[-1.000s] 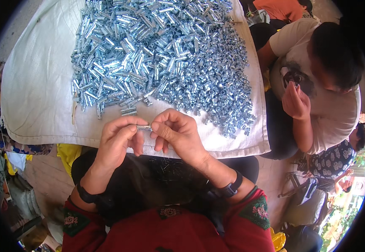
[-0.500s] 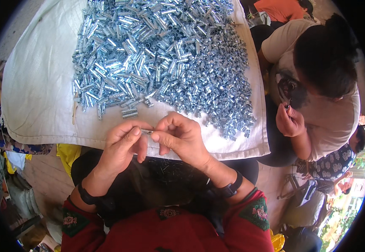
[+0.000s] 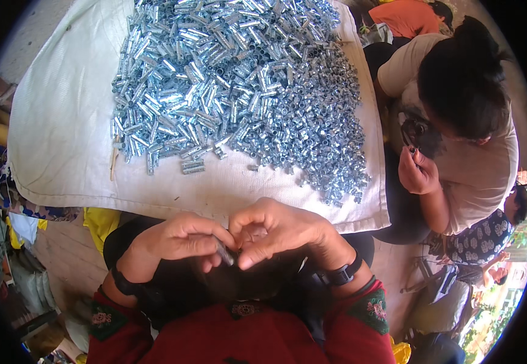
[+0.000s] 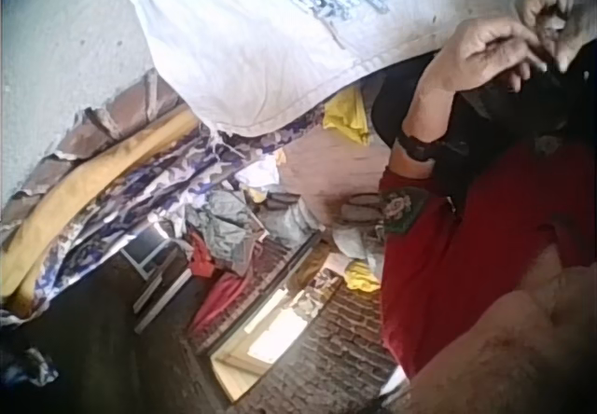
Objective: Sorting and inspecting small metal bolts and components on a work surface.
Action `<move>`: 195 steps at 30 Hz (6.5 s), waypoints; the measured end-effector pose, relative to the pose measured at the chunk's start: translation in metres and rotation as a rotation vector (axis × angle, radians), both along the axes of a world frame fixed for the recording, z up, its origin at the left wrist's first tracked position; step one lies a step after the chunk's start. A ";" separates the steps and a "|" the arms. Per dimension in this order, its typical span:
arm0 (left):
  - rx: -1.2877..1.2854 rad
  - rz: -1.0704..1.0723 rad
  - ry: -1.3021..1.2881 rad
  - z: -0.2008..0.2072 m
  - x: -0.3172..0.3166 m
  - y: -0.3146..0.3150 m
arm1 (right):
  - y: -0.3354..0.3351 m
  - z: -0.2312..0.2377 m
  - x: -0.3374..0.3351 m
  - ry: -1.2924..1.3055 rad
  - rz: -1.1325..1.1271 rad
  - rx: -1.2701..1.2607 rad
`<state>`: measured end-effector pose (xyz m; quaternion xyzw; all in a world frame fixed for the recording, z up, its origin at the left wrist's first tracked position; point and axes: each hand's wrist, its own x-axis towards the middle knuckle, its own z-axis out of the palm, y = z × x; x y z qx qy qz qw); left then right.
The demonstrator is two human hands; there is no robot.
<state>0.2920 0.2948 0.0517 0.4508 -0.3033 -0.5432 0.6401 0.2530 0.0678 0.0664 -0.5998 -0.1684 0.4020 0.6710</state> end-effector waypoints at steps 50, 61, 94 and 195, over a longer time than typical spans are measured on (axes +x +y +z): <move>0.139 0.721 0.061 -0.014 0.014 -0.018 | 0.027 -0.026 0.001 0.096 -0.783 0.203; 0.078 0.713 -0.046 -0.015 0.004 -0.019 | 0.027 -0.029 0.000 0.048 -0.817 0.226; 0.155 0.289 -0.798 -0.001 0.008 0.002 | 0.019 0.005 0.009 -0.021 -0.463 -0.124; 0.620 0.703 -1.406 -0.017 0.039 -0.017 | 0.003 -0.029 0.018 -1.272 -0.502 -1.294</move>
